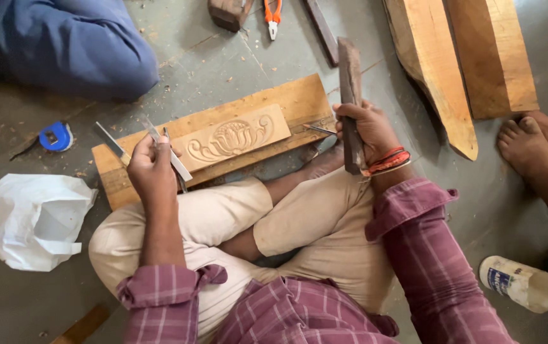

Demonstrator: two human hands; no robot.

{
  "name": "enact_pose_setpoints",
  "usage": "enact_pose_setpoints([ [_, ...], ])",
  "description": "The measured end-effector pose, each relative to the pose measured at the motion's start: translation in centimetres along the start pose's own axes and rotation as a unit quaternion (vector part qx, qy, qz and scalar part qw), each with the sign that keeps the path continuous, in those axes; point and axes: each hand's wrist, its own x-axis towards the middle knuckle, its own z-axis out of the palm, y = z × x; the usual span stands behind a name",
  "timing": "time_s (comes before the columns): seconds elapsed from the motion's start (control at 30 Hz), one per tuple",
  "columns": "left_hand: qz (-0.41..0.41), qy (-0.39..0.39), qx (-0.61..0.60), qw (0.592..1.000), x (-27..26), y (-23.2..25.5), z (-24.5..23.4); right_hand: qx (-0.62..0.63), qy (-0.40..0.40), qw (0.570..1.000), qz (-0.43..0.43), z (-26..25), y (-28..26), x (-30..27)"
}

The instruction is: The person sits cross-legged on the floor and carves a floral design into a rectangular wooden block using a chisel and a wooden mallet. They repeatedly strike the chisel to remove wood shavings and refine the pattern.

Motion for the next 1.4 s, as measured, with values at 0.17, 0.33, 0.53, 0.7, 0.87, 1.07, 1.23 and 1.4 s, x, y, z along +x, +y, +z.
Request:
enact_pose_setpoints([
  [0.17, 0.040, 0.001, 0.032, 0.999, 0.0, -1.4, 1.6, -0.049, 0.033, 0.998, -0.034, -1.8, 0.5, 0.4],
  [0.33, 0.266, -0.088, 0.384, 0.880, -3.2, -1.0, 4.2, -0.055, 0.038, 0.996, -0.053, -1.9, 0.8, 0.0],
  [0.53, 0.535, -0.121, 0.459, 0.698, -7.8, 0.7, 10.7, -0.039, 0.048, 0.997, -0.035, -1.7, 0.6, -0.3],
  [0.7, 0.365, -0.372, 0.316, 0.793, -13.2, 1.2, 9.7, -0.025, 0.043, 0.997, -0.060, -2.1, 0.8, -0.5],
  [0.87, 0.012, -0.312, 0.202, 0.928, -12.4, -0.7, 7.9, 0.030, 0.012, 0.999, -0.034, -2.5, 0.6, -0.7],
  [1.07, -0.076, -0.117, -0.164, 0.977, -6.8, -0.1, 3.5, 0.028, 0.011, 0.999, -0.027, -2.2, 0.3, -1.0],
  [1.23, -0.051, -0.057, -0.225, 0.971, -6.7, 0.7, 1.8, 0.046, 0.012, 0.999, -0.024, -2.7, 0.9, -0.2],
  [1.4, 0.058, -0.036, 0.099, 0.993, -3.3, 3.2, -0.7, 0.015, 0.039, 0.999, -0.020, -4.1, 1.3, 0.5],
])
